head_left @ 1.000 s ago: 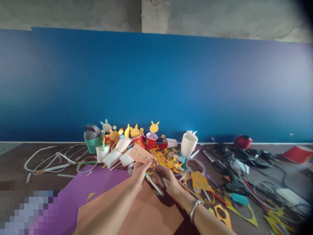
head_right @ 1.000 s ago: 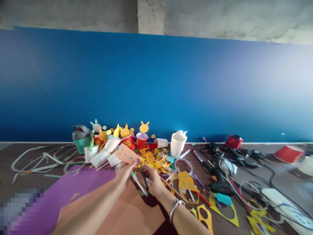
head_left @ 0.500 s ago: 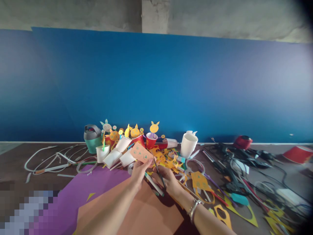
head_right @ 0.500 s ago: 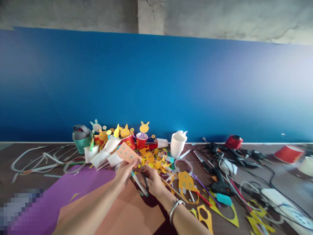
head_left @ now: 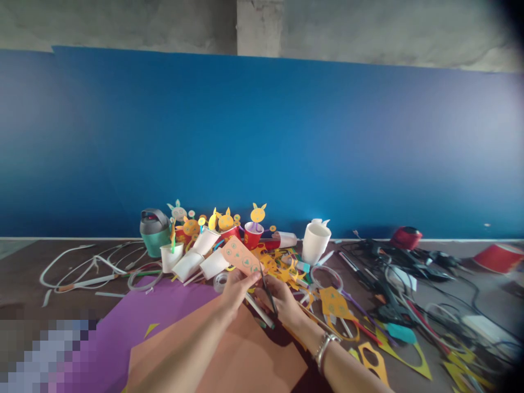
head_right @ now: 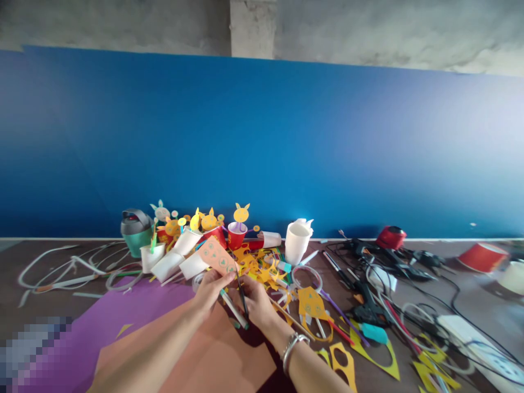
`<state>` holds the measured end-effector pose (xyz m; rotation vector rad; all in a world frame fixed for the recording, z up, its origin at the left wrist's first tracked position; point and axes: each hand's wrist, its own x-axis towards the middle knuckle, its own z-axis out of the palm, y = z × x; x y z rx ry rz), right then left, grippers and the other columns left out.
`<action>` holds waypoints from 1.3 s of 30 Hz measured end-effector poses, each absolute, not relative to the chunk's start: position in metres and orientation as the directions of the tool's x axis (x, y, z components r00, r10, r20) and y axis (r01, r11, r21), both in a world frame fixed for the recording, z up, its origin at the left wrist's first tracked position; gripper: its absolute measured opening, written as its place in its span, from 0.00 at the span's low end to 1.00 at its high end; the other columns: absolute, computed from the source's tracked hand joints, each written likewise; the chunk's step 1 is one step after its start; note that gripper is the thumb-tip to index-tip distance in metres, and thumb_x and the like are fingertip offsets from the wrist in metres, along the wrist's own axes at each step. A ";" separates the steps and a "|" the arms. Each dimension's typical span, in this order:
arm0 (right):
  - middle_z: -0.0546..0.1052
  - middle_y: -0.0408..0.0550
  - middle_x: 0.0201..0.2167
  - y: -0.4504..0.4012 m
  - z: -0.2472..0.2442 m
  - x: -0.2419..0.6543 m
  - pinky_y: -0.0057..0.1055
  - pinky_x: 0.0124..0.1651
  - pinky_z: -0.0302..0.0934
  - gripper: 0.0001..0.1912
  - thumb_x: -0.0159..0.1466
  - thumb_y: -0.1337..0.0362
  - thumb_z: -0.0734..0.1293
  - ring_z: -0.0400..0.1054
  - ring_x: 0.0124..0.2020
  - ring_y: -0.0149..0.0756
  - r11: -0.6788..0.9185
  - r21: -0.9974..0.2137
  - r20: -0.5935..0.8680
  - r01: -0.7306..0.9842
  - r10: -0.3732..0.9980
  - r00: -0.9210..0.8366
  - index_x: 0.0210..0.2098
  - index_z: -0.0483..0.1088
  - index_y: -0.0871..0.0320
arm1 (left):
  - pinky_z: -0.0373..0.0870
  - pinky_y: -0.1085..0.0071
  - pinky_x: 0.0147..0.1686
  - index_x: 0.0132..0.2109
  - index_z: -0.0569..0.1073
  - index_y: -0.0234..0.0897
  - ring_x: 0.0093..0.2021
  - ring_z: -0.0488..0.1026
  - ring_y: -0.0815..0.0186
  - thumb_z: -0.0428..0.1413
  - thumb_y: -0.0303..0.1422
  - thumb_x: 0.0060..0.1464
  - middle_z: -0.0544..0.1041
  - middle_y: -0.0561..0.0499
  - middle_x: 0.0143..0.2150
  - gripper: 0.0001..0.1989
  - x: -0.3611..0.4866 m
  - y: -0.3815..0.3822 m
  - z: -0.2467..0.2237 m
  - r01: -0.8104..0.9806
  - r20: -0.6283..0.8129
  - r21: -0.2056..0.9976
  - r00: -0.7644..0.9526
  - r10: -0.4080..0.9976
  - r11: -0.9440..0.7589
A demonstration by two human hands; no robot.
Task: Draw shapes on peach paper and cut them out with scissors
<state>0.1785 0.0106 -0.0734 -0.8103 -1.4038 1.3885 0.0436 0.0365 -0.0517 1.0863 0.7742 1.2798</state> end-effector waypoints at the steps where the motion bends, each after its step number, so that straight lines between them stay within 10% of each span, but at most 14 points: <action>1: 0.62 0.37 0.19 0.011 -0.075 0.178 0.23 0.19 0.48 0.17 0.56 0.53 0.70 0.52 0.17 0.24 0.130 -0.976 0.180 -0.174 0.933 -0.311 0.33 0.66 0.60 | 0.68 0.70 0.38 0.37 0.79 0.32 0.35 0.76 0.60 0.65 0.36 0.43 0.81 0.45 0.34 0.13 0.044 0.036 -0.051 -0.353 0.117 0.934 0.176 0.978 -0.048; 39: 0.61 0.37 0.19 0.011 -0.072 0.182 0.23 0.21 0.45 0.14 0.58 0.56 0.69 0.51 0.19 0.24 0.121 -0.980 0.168 -0.155 0.925 -0.342 0.30 0.64 0.60 | 0.63 0.75 0.29 0.26 0.76 0.34 0.26 0.69 0.69 0.62 0.41 0.47 0.75 0.52 0.23 0.13 0.044 0.038 -0.057 -0.202 0.138 0.972 0.071 0.988 -0.121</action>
